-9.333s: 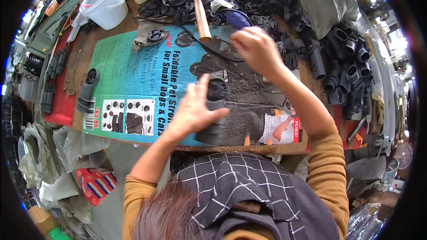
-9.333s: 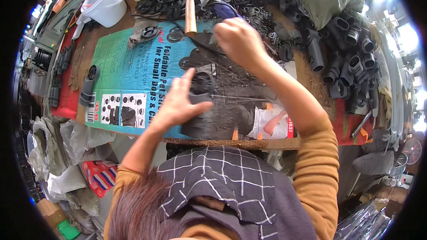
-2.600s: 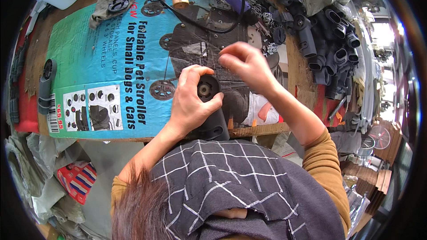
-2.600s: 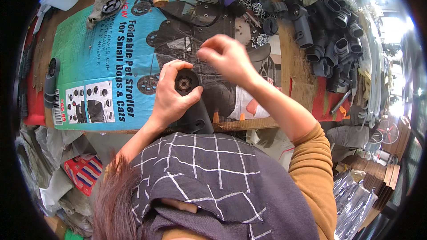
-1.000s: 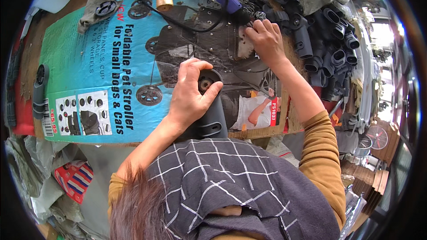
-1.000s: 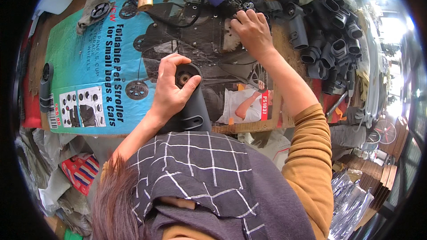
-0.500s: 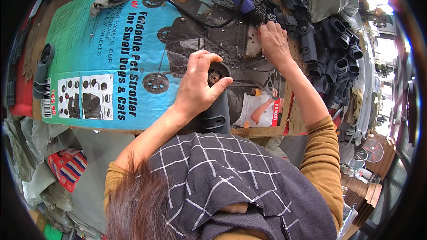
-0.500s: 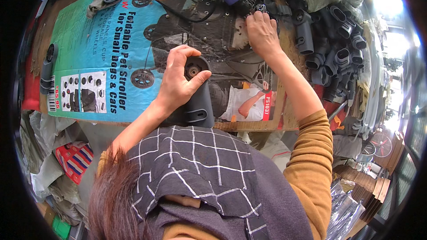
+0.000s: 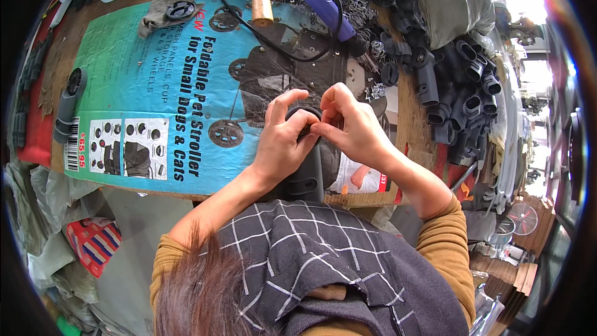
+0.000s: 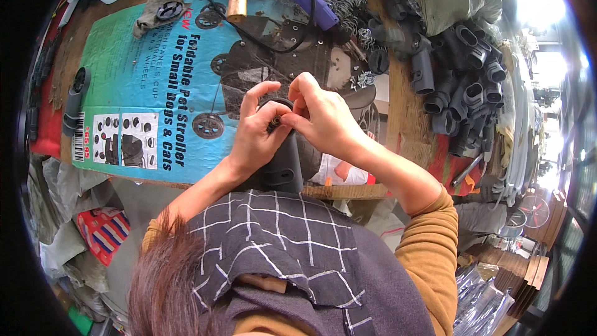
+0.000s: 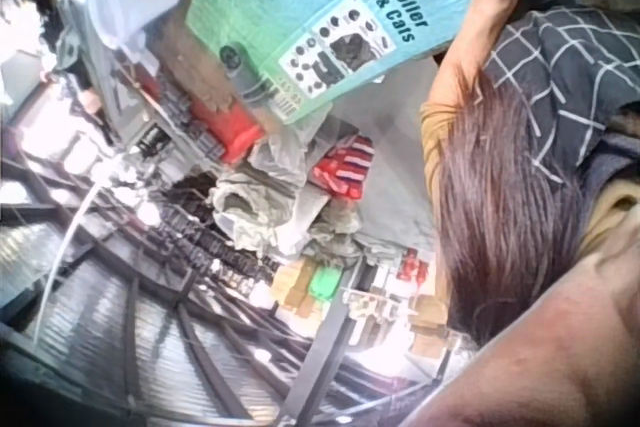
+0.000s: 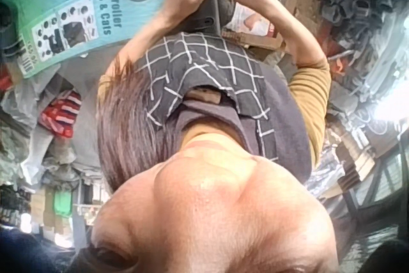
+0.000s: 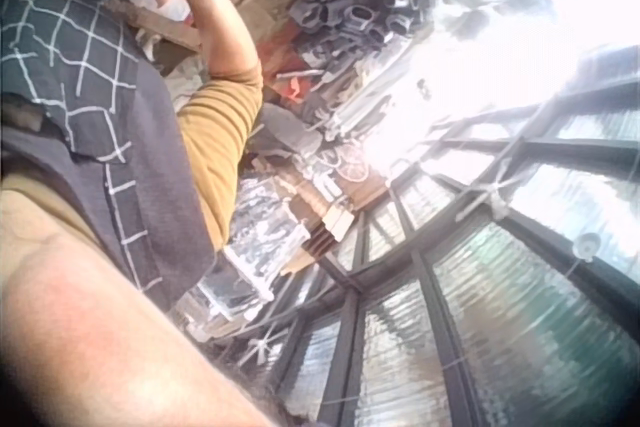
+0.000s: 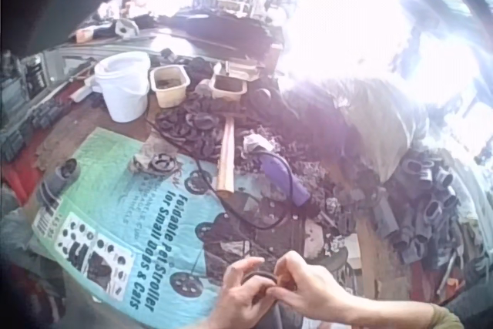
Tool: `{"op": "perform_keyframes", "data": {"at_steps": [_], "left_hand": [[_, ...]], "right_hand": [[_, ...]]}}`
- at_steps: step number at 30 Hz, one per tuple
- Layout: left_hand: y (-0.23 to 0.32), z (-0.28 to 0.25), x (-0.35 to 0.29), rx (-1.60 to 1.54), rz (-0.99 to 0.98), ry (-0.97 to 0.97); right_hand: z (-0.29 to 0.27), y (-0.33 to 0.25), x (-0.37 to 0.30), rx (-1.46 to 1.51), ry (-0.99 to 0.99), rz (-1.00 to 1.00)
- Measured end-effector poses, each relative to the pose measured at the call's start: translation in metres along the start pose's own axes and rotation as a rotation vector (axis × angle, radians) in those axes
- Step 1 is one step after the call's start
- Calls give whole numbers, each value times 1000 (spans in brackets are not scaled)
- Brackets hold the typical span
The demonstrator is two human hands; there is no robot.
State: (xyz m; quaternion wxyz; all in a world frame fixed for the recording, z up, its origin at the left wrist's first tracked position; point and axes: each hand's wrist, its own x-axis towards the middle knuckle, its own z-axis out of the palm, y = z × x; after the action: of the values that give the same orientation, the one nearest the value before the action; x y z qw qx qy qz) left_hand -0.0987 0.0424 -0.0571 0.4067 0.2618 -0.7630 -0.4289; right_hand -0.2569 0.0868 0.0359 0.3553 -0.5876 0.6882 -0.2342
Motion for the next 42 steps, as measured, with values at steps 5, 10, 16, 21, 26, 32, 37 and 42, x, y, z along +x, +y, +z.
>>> {"op": "perform_keyframes", "data": {"at_steps": [5, 10, 16, 21, 26, 32, 37, 42], "left_hand": [[0, 1, 0, -20, 6, 0], [0, 0, 1, -30, 8, -8], [-1, -1, 2, -21, 4, -16], [-1, 1, 1, -35, 8, 11], [0, 1, 2, -14, 9, 12], [1, 2, 2, -22, 7, 26], [1, 2, 2, -24, 12, 21], [0, 1, 1, -31, 4, 16]], "right_hand": [[-53, 20, 74, -162, 739, -154], [-50, 78, 172, -719, 546, -170], [-72, 71, 172, -399, 489, 2], [-78, 35, 78, 216, 721, -140], [-34, 30, 41, 563, 720, -277], [-39, -4, 0, 1221, 646, -579], [-25, -21, -23, 1184, 478, -639], [-19, -22, -19, 1167, 426, -663]]}}
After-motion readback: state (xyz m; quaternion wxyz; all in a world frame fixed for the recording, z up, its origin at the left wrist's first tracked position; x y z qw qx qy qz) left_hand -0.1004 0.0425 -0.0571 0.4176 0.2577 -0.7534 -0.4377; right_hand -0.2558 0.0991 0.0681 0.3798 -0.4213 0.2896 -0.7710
